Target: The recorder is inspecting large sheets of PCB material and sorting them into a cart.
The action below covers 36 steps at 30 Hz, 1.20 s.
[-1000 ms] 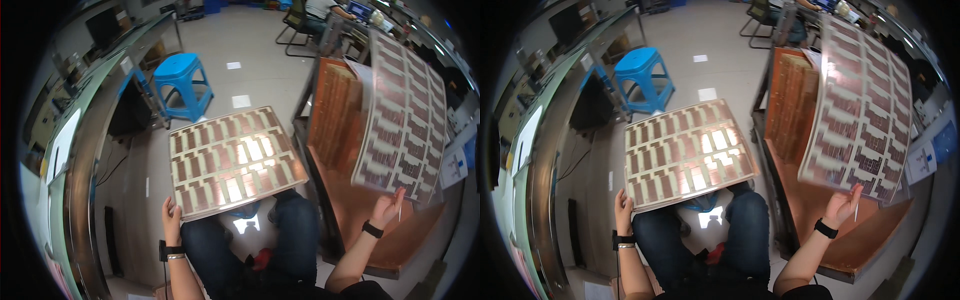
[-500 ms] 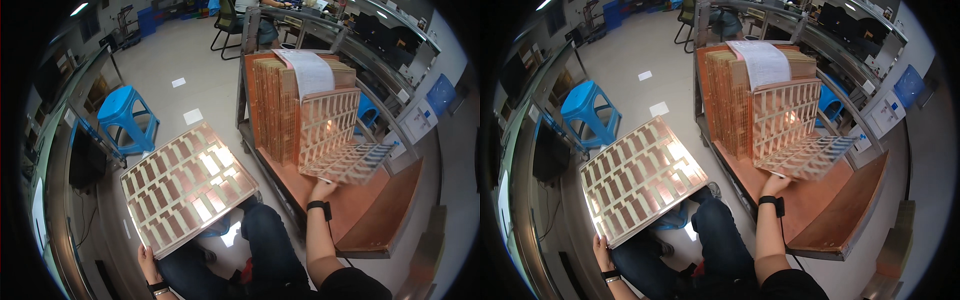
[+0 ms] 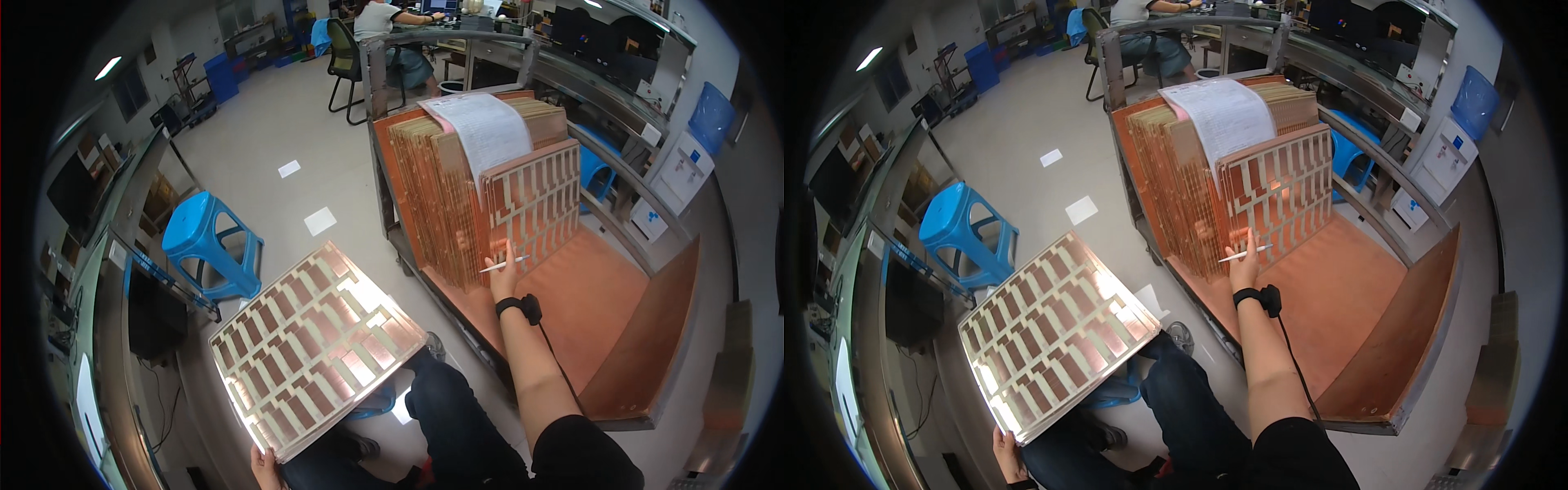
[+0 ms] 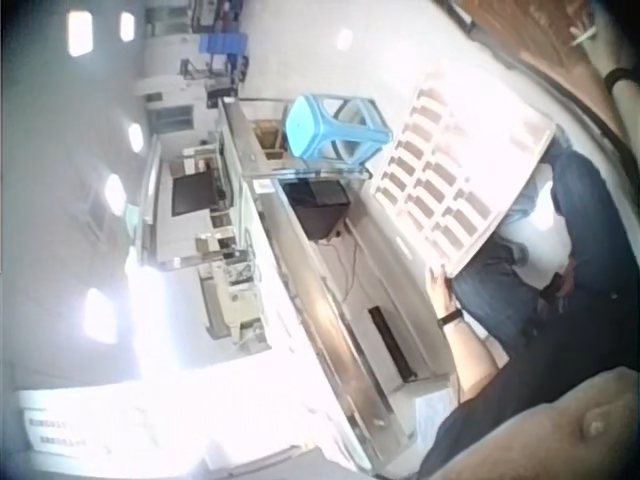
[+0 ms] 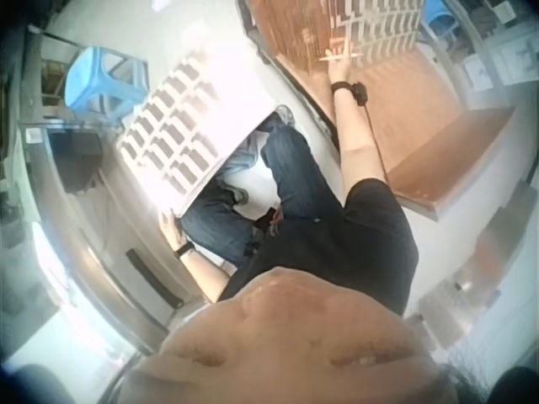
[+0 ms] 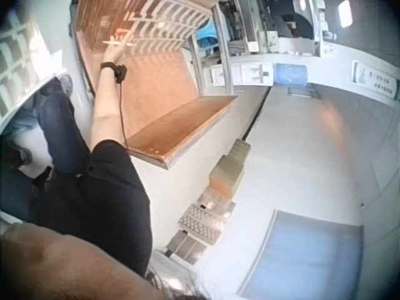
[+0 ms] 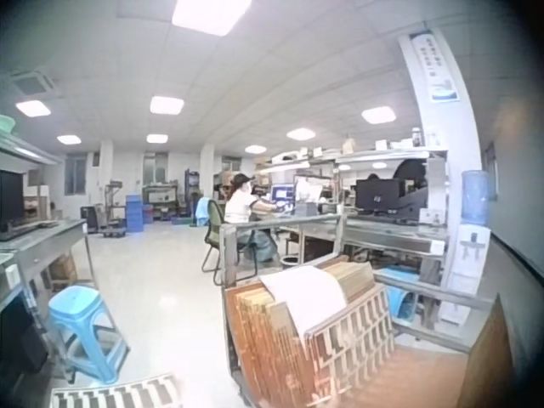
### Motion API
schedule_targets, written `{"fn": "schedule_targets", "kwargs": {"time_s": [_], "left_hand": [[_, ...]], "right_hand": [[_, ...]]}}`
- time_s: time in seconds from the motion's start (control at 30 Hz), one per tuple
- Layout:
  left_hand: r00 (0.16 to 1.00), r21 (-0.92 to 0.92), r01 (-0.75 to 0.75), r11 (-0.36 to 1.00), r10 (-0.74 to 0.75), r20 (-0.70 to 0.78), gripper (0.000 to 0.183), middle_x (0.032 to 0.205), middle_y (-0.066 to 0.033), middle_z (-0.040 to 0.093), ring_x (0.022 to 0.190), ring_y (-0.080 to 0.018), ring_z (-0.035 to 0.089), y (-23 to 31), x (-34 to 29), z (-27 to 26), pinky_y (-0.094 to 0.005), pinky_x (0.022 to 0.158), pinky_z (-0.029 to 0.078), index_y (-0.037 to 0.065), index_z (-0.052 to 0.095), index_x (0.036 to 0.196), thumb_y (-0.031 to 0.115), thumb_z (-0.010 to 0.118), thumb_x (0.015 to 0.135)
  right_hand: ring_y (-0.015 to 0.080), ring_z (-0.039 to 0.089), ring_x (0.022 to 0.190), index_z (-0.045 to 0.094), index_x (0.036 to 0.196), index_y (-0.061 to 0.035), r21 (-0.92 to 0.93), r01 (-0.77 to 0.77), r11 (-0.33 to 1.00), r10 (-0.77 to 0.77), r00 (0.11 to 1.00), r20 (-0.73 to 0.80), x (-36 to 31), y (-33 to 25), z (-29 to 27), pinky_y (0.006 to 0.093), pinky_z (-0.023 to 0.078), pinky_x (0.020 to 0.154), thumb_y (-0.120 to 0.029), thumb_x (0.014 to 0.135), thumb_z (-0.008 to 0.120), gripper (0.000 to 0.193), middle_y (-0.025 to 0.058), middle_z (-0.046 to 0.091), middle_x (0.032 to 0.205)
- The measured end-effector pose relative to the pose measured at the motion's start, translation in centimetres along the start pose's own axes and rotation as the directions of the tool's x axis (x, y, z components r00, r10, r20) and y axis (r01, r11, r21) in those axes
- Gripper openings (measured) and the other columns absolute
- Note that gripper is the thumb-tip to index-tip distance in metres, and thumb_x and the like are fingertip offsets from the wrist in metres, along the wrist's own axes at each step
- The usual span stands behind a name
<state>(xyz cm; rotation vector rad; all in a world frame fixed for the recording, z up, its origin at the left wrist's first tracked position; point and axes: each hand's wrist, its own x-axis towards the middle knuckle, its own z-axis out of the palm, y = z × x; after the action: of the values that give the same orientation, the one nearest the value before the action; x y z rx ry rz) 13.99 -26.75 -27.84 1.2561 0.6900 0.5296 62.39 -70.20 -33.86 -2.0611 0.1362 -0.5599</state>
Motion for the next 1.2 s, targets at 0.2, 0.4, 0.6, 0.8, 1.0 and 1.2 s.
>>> {"fn": "schedule_targets", "kwargs": {"time_s": [0.2, 0.4, 0.6, 0.8, 1.0, 1.2], "left_hand": [[0.998, 0.001, 0.002, 1.000, -0.002, -0.064, 0.032, 0.098, -0.0057, 0.061, 0.082, -0.0107, 0.058, -1.5, 1.0, -4.6, -0.0251, 0.072, 0.046, -0.002, 0.049, 0.120, 0.017, 0.051, 0.095], [0.920, 0.053, -0.187, 0.981, 0.194, -0.341, 0.034, 0.110, -0.0121, 0.061, 0.098, -0.0160, 0.058, 0.9, 0.6, 1.3, -0.0281, 0.085, 0.046, -0.007, 0.050, 0.122, 0.015, 0.050, 0.096], [0.926, -0.074, -0.231, 0.970, 0.196, -0.323, 0.030, 0.104, -0.0098, 0.061, 0.091, -0.0144, 0.060, 3.2, -1.5, 3.8, -0.0264, 0.080, 0.050, -0.004, 0.052, 0.118, 0.014, 0.052, 0.095], [0.911, -0.025, -0.048, 0.999, 0.034, -0.410, 0.029, 0.092, -0.0075, 0.064, 0.076, -0.0126, 0.062, 2.7, -1.9, 2.0, -0.0266, 0.065, 0.052, -0.003, 0.056, 0.110, 0.020, 0.053, 0.094], [0.837, 0.181, -0.186, 0.966, 0.252, -0.486, 0.030, 0.093, -0.0023, 0.062, 0.081, -0.0086, 0.056, 1.6, -2.2, 1.1, -0.0226, 0.069, 0.047, -0.003, 0.058, 0.112, 0.021, 0.055, 0.094], [0.955, -0.432, -0.267, 0.861, 0.178, -0.236, 0.036, 0.117, -0.0122, 0.056, 0.109, -0.0192, 0.056, 6.2, -4.9, 6.2, -0.0357, 0.082, 0.054, 0.002, 0.042, 0.128, 0.019, 0.046, 0.097]], "right_hand": [[0.0348, 0.039, 0.127, 0.033, 0.139, -0.0078, 0.083, -0.054, 0.995, 0.054, 0.999, 0.008, -1.0, -3.1, 0.0, 0.0423, 0.045, 0.096, -0.016, 0.086, 0.063, 0.061, 0.0192, 0.035, 0.141], [0.0300, 0.047, 0.121, 0.042, 0.131, -0.0020, 0.299, 0.037, 0.953, -0.085, 0.986, 0.146, -6.8, -4.0, -1.0, 0.0350, 0.044, 0.093, -0.011, 0.091, 0.055, 0.043, 0.0201, 0.049, 0.129], [0.0213, 0.054, 0.112, 0.046, 0.127, -0.0038, 0.408, -0.441, 0.799, -0.014, 0.665, 0.747, -14.0, -9.0, -0.9, 0.0303, 0.044, 0.091, -0.016, 0.095, 0.051, 0.034, 0.0170, 0.056, 0.119], [0.0360, 0.048, 0.120, 0.051, 0.123, -0.0045, 0.401, 0.169, 0.900, -0.395, 0.705, 0.590, -16.6, -13.9, -1.7, 0.0360, 0.038, 0.099, -0.011, 0.085, 0.059, 0.039, 0.0238, 0.049, 0.128], [0.0318, 0.047, 0.123, 0.052, 0.124, -0.0058, 0.351, 0.235, 0.906, -0.419, 0.603, 0.679, -17.1, -13.4, -1.6, 0.0343, 0.036, 0.101, -0.009, 0.083, 0.062, 0.042, 0.0218, 0.047, 0.132], [0.0186, 0.051, 0.116, 0.049, 0.122, 0.0026, 0.548, -0.334, 0.767, -0.243, 0.640, 0.729, -16.9, -12.1, -1.1, 0.0287, 0.041, 0.096, 0.000, 0.091, 0.048, 0.031, 0.0136, 0.054, 0.122]]}}
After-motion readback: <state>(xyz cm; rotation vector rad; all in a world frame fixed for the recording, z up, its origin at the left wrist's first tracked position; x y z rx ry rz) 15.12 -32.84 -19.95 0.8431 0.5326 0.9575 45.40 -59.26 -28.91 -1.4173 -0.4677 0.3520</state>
